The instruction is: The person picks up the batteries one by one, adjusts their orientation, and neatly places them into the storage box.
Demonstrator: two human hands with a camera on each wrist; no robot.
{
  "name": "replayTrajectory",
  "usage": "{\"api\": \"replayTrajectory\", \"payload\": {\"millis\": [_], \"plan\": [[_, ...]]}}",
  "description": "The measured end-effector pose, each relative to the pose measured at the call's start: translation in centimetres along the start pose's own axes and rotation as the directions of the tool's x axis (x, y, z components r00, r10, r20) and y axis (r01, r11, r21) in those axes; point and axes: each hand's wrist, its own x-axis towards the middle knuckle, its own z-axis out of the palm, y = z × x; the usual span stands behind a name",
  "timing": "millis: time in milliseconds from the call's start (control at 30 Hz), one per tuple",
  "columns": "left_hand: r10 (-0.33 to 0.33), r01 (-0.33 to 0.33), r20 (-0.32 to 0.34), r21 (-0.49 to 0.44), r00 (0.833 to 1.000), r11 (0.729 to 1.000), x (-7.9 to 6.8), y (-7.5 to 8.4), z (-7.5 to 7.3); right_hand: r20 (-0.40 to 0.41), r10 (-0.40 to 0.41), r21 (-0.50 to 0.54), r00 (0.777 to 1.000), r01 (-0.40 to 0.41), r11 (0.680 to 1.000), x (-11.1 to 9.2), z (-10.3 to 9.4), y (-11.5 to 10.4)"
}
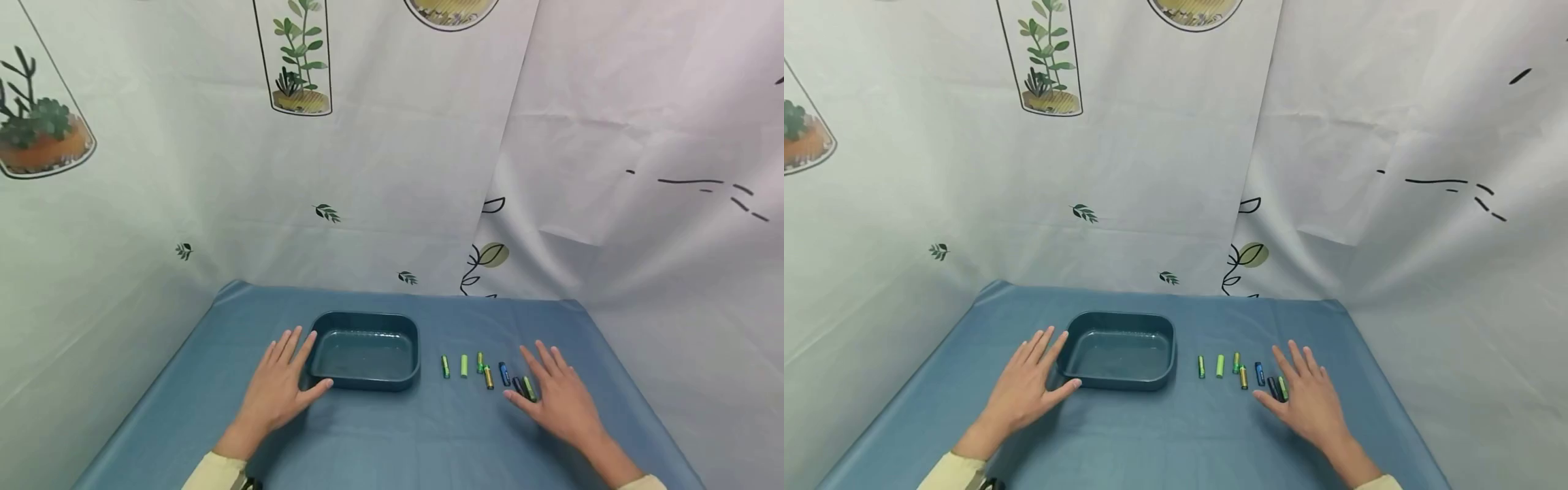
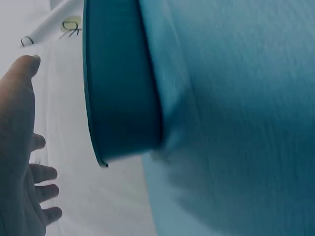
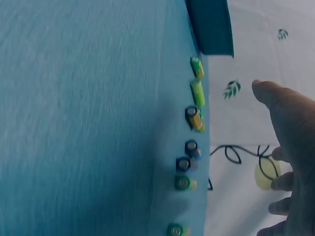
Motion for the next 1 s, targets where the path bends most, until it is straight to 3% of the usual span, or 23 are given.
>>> {"api": "replayTrajectory", "payload": {"millis": [200,467,633,833,1000], "plan": [[-0.020,0.018,-0.013,-0.131,1.000,0.991,0.7,-1.0,-0.1,0.020,0.020,0.075,1.000,-0.021,0.997,0.1,-0.1,1.7],[-0.084,0.097,0.058,-0.279,0.995,0.955,1.2,-2.0,0.9,-0.003,-0.018,0.149,1.000,0.019,0.989,0.3,0.5,3.9],[-0.124,0.141,0.072,-0.331,0.990,0.933,1.3,-2.5,1.8,-0.027,-0.022,0.232,0.999,0.028,0.972,0.5,0.9,5.4],[-0.169,0.194,0.099,-0.373,0.981,0.907,1.4,-2.8,2.8,0.034,0.021,0.360,0.999,-0.032,0.932,0.3,1.5,7.4],[-0.190,0.230,0.134,-0.417,0.973,0.880,1.4,-3.1,3.2,0.067,0.011,0.396,0.998,-0.037,0.918,0.1,1.9,8.6]]}}
